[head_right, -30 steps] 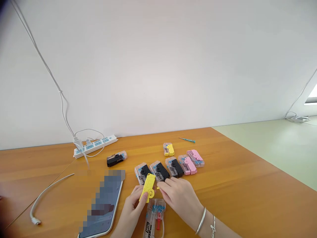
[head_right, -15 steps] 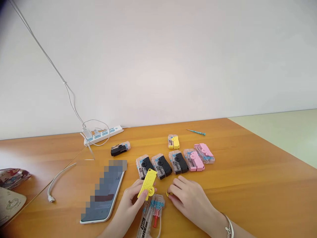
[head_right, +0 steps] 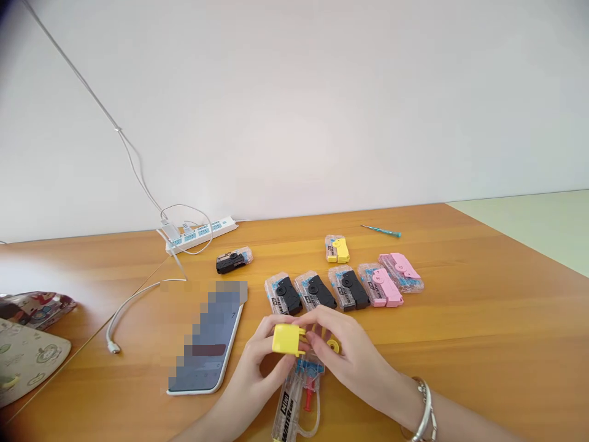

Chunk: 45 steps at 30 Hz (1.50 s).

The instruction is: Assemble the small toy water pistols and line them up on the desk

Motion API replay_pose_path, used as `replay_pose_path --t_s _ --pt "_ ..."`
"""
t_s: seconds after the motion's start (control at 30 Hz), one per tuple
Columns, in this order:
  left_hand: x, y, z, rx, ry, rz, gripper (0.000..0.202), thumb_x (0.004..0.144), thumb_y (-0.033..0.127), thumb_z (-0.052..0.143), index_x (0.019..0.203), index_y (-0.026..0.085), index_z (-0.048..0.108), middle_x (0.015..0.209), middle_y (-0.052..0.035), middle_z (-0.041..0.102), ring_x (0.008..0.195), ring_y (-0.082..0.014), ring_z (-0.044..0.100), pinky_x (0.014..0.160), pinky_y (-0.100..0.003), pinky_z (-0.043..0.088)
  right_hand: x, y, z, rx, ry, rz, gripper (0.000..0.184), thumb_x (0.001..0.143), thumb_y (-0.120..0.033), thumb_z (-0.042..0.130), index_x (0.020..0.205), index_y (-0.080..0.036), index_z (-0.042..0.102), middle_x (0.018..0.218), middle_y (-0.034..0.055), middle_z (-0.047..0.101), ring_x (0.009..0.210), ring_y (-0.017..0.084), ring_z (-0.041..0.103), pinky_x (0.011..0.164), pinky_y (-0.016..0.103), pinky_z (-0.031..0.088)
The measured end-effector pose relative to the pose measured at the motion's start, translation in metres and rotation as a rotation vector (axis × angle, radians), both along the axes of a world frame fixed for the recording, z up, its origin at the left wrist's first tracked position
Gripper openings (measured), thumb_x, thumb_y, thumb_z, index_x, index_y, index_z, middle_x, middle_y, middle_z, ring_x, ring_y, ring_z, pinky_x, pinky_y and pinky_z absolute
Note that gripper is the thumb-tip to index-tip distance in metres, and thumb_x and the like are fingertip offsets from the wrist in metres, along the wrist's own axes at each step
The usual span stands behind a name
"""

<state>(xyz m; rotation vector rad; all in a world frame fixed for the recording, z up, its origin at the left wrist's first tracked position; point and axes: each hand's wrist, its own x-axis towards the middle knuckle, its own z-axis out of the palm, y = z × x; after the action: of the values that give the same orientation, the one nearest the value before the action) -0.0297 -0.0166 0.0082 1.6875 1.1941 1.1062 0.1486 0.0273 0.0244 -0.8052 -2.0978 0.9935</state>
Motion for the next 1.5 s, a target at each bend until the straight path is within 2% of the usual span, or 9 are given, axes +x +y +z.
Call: replay_pose_path --t_s 0.2,0.3,0.47,0.57,0.67,0.9,1.17,1.3,1.5 --pt "0.003 -0.001 -0.001 -0.03 -0.019 -0.014 0.015 0.083 0.019 0.06 0.088 0.025 0.074 0.107 -0.0073 0.061 0.103 -0.0231 0.054 0.092 -0.032 0.044 0.004 -0.003 -0.014 0.271 0.039 0.05 0.02 0.089 -0.012 0.048 0.104 -0.024 0.054 0.086 0.0018 0.063 0.076 0.014 0.059 0.068 0.026 0.049" --pt "0.004 -0.002 -0.001 -0.022 -0.023 -0.035 0.025 0.088 0.018 0.049 0.087 0.024 0.074 0.098 -0.007 0.063 0.092 -0.0207 0.057 0.083 -0.029 0.046 0.004 -0.002 -0.023 0.418 0.039 0.071 0.026 0.088 -0.007 0.048 0.108 -0.024 0.052 0.09 0.0032 0.063 0.079 0.014 0.058 0.068 0.026 0.049" --pt "0.002 -0.005 0.002 0.015 -0.049 -0.051 0.038 0.093 0.024 0.036 0.087 0.023 0.074 0.095 -0.0069 0.064 0.088 -0.0209 0.057 0.081 -0.03 0.047 0.005 -0.003 -0.023 0.57 0.021 0.054 0.03 0.088 -0.004 0.044 0.11 -0.022 0.051 0.094 0.0058 0.064 0.08 0.015 0.058 0.068 0.027 0.049" --pt "0.0 -0.006 0.005 0.092 -0.054 -0.055 0.045 0.095 0.04 0.033 0.087 0.023 0.074 0.092 -0.0074 0.064 0.085 -0.0215 0.058 0.078 -0.031 0.048 0.005 -0.004 -0.019 0.625 0.004 0.031 0.027 0.087 -0.004 0.044 0.106 -0.022 0.051 0.092 0.0051 0.065 0.079 0.015 0.057 0.068 0.028 0.048" --pt "0.001 -0.004 0.004 0.076 -0.018 -0.079 0.046 0.093 0.048 0.037 0.085 0.021 0.073 0.087 -0.0075 0.062 0.082 -0.0217 0.059 0.077 -0.03 0.047 0.005 -0.004 -0.017 0.685 -0.046 0.027 0.025 0.085 -0.005 0.045 0.102 -0.022 0.052 0.09 0.0037 0.065 0.075 0.014 0.054 0.067 0.028 0.047" --pt "0.003 -0.002 -0.002 0.028 0.074 -0.059 0.042 0.092 0.043 0.041 0.071 0.017 0.066 0.079 -0.0067 0.058 0.076 -0.0201 0.055 0.071 -0.029 0.046 0.005 -0.009 -0.004 0.776 -0.266 0.008 0.012 0.087 -0.012 0.046 0.09 -0.02 0.054 0.084 0.0018 0.064 0.074 0.014 0.054 0.067 0.028 0.043" --pt "0.003 -0.004 -0.002 0.099 0.16 -0.028 0.035 0.092 0.034 0.039 0.074 0.017 0.064 0.083 -0.0084 0.058 0.08 -0.022 0.053 0.074 -0.033 0.044 -0.002 -0.019 0.008 0.82 -0.494 -0.118 0.008 0.08 -0.016 0.047 0.081 -0.018 0.055 0.072 0.0018 0.058 0.069 0.018 0.049 0.063 0.031 0.037" --pt "0.003 -0.005 -0.002 0.114 0.183 -0.01 0.035 0.092 0.032 0.038 0.072 0.017 0.063 0.082 -0.0082 0.059 0.078 -0.0216 0.052 0.073 -0.033 0.044 -0.009 -0.022 0.011 0.914 -0.609 -0.185 0.008 0.077 -0.016 0.045 0.073 -0.019 0.051 0.066 0.0014 0.053 0.062 0.018 0.045 0.062 0.033 0.034" --pt "0.002 -0.006 -0.001 0.156 0.203 0.003 0.032 0.091 0.028 0.038 0.076 0.018 0.064 0.089 -0.009 0.061 0.084 -0.0221 0.052 0.076 -0.034 0.044 -0.016 -0.026 0.013 1.014 -0.739 -0.227 0.008 0.075 -0.015 0.046 0.072 -0.021 0.049 0.059 0.0012 0.05 0.06 0.02 0.046 0.079 0.041 0.037"
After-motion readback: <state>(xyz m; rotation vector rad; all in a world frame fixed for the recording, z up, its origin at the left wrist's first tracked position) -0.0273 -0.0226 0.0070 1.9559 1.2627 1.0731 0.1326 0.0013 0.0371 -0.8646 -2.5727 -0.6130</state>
